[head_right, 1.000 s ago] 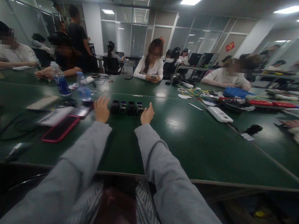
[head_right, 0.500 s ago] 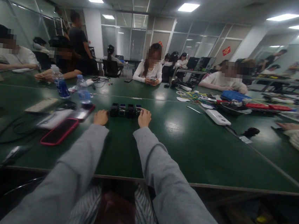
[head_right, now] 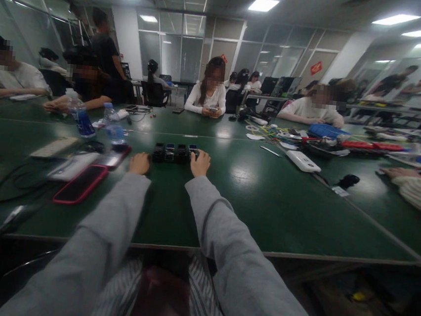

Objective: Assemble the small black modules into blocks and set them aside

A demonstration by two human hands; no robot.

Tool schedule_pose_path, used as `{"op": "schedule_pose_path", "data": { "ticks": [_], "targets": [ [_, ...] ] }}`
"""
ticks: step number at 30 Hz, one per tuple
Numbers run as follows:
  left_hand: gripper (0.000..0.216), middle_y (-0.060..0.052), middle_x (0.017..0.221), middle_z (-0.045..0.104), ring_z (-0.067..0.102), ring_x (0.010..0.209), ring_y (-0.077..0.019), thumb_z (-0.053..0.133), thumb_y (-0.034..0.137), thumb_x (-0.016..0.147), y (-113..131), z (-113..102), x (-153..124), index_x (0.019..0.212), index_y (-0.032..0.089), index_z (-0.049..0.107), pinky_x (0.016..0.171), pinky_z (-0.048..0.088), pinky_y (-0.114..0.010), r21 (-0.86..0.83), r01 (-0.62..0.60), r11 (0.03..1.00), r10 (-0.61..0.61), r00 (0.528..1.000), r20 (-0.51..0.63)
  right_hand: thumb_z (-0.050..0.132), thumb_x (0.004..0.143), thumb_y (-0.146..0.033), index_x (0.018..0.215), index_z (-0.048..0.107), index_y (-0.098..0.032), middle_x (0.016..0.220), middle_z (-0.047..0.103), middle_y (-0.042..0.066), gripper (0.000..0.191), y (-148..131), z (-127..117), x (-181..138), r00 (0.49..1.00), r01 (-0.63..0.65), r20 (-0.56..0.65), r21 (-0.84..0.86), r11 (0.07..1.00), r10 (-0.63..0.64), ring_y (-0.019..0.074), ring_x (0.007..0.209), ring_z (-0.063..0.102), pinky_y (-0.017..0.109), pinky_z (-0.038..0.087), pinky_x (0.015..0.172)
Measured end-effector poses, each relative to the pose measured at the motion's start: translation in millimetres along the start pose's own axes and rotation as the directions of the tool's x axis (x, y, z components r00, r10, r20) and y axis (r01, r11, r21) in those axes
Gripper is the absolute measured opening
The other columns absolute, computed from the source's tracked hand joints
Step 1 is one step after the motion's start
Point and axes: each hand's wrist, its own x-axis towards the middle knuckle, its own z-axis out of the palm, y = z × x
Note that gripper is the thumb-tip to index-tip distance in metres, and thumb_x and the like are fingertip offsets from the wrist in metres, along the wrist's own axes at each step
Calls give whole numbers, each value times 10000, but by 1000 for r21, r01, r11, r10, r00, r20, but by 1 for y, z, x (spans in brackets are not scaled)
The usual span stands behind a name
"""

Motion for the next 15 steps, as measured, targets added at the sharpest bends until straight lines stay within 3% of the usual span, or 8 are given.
{"op": "schedule_pose_path", "data": {
  "ticks": [9, 15],
  "targets": [
    [459, -119, 1459, 458, 389, 1352, -281, 300, 203, 922, -1, 2, 1, 1310, 210, 544, 1103, 310, -521, -1, -7, 1000, 7, 1000, -17, 568, 840, -385, 1247, 504, -151, 1188, 561, 156, 474, 7, 7, 1, 997, 65, 28, 49, 997, -66, 253, 1092, 538, 408, 462, 900],
    [460, -121, 1447, 471, 393, 1344, -289, 287, 199, 925, -1, 1, 0, 1309, 199, 542, 1096, 316, -523, 17, -18, 1000, 18, 999, -29, 575, 849, -302, 1251, 487, -136, 1191, 595, 142, 444, 10, 10, 2, 994, 76, 65, 93, 993, -82, 217, 1103, 573, 363, 468, 924]
  ]
}}
